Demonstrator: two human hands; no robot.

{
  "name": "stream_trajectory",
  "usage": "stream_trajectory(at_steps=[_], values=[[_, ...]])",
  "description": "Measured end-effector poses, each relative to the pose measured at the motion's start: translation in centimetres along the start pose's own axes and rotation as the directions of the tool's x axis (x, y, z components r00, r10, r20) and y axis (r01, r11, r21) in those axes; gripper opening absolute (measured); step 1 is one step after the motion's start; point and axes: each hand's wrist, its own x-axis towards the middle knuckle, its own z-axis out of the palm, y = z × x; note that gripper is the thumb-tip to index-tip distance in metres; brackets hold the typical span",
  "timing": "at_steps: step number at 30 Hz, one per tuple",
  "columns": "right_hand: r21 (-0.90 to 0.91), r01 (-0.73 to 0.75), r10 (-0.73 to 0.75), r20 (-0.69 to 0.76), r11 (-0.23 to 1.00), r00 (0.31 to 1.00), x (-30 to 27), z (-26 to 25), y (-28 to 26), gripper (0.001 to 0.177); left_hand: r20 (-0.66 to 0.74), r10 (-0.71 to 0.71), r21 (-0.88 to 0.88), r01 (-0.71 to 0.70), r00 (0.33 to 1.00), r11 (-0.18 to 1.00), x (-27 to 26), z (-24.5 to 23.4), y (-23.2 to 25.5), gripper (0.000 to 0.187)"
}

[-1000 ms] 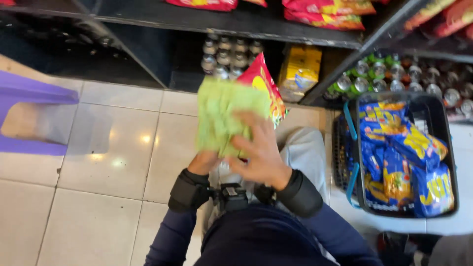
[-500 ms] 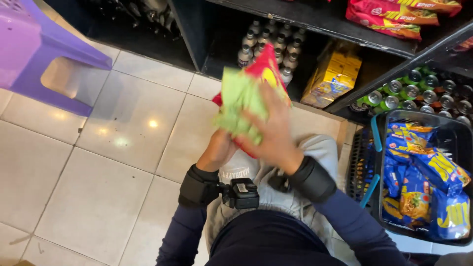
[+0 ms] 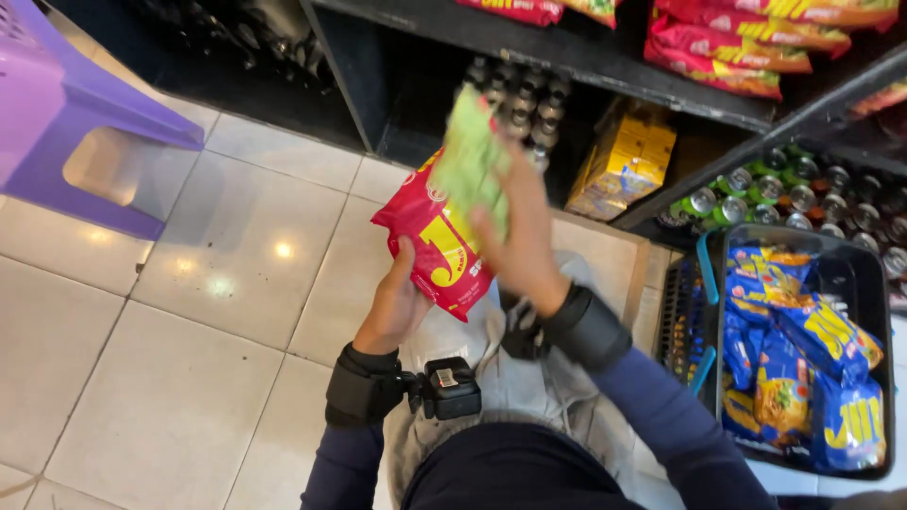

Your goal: The person cleans individual packets of instant ramen noodles by taking them from a shelf, wiping them with a cloth, then placing them into a basket. The person uses both hands to manipulate the noodle packets and one hand to wipe them with the cloth.

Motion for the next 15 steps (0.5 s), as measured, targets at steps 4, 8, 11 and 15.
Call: stream_trajectory(at_steps=[4,8,11,15], values=[[-0.134,0.325,-0.309,0.129,0.936,0.942,-2.2,0.1,-3.1,0.045,-0.010,0.052,0.034,-0.052,0.999,0.998,0.9,-0.8,-0.4,0.063],[-0.161,0.309,-0.290,0.134,0.937,0.948,-1.6,0.2,0.2,0.047,-0.016,0.028,0.026,-0.028,0.999,0.999,0.7,-1.1,-0.5,0.063],[-0.162,0.113,-0.114,0.004,0.980,0.993,0.0,-0.3,2.8,0.044,-0.035,-0.023,0.016,0.024,0.999,1.000,-0.1,-0.1,0.7,0.064],[0.399,-0.386,0.351,0.160,0.831,0.922,1.4,-2.5,5.7,0.051,-0.035,-0.057,0.014,0.058,0.998,0.998,-0.6,0.3,2.0,0.069]])
